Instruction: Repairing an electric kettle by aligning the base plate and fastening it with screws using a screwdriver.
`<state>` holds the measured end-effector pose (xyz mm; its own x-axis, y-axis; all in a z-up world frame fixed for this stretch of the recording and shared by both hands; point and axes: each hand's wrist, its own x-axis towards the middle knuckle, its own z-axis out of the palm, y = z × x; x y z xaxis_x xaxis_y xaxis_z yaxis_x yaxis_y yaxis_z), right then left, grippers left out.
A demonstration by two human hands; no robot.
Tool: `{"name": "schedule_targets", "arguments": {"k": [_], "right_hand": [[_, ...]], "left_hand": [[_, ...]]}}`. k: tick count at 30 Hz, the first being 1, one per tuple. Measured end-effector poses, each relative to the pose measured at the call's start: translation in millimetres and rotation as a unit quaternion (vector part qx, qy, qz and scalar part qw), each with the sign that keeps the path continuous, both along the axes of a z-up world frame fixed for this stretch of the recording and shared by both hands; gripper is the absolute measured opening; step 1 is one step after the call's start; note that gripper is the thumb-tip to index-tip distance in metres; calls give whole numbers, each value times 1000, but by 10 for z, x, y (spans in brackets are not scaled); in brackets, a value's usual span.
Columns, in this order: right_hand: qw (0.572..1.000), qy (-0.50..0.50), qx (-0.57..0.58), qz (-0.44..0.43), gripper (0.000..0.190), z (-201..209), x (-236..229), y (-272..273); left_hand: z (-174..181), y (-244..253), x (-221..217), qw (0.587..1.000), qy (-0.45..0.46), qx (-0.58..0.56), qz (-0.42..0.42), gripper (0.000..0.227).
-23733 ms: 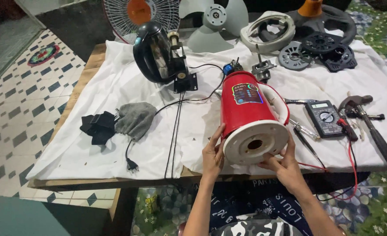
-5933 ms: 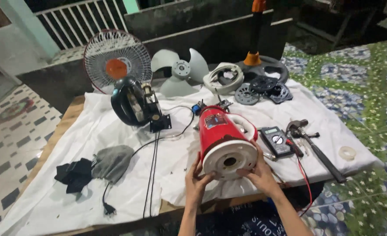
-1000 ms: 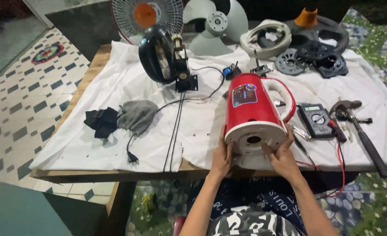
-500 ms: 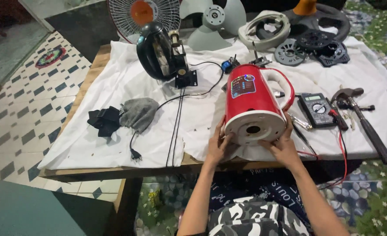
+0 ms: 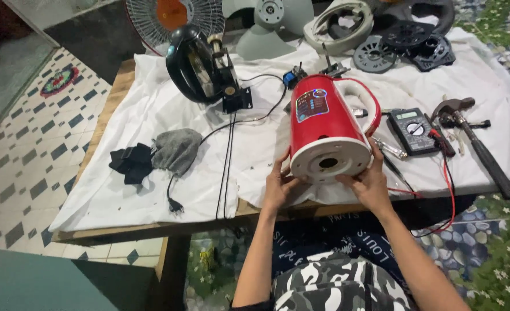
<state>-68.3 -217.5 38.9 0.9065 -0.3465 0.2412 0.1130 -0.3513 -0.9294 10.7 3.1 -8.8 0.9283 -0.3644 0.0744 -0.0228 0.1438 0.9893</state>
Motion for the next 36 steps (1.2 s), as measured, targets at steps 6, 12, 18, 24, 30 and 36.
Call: {"name": "schedule_targets", "arguments": {"k": [6, 12, 18, 24, 30, 36], "right_hand": [[984, -11, 178, 25, 121, -124, -9, -228], [962, -43, 265, 57, 108, 86, -126, -375], [943, -80, 316, 65, 102, 180, -170, -382], [966, -95, 227, 82, 114, 40, -179, -461], [967, -142, 189, 96, 122, -75, -141, -315], [978, -66, 184, 75, 114, -118, -116, -248]], "left_hand": [[570, -102, -216, 990, -71, 102, 71, 91], [878, -236, -211, 957, -250, 117, 85, 85], [856, -538, -90, 958, -285, -10, 25, 77], [879, -595, -210, 962, -265, -29, 53, 71], [513, -558, -138, 965, -233, -95, 76, 62], [350, -480, -154, 970, -191, -129, 71, 61]]}}
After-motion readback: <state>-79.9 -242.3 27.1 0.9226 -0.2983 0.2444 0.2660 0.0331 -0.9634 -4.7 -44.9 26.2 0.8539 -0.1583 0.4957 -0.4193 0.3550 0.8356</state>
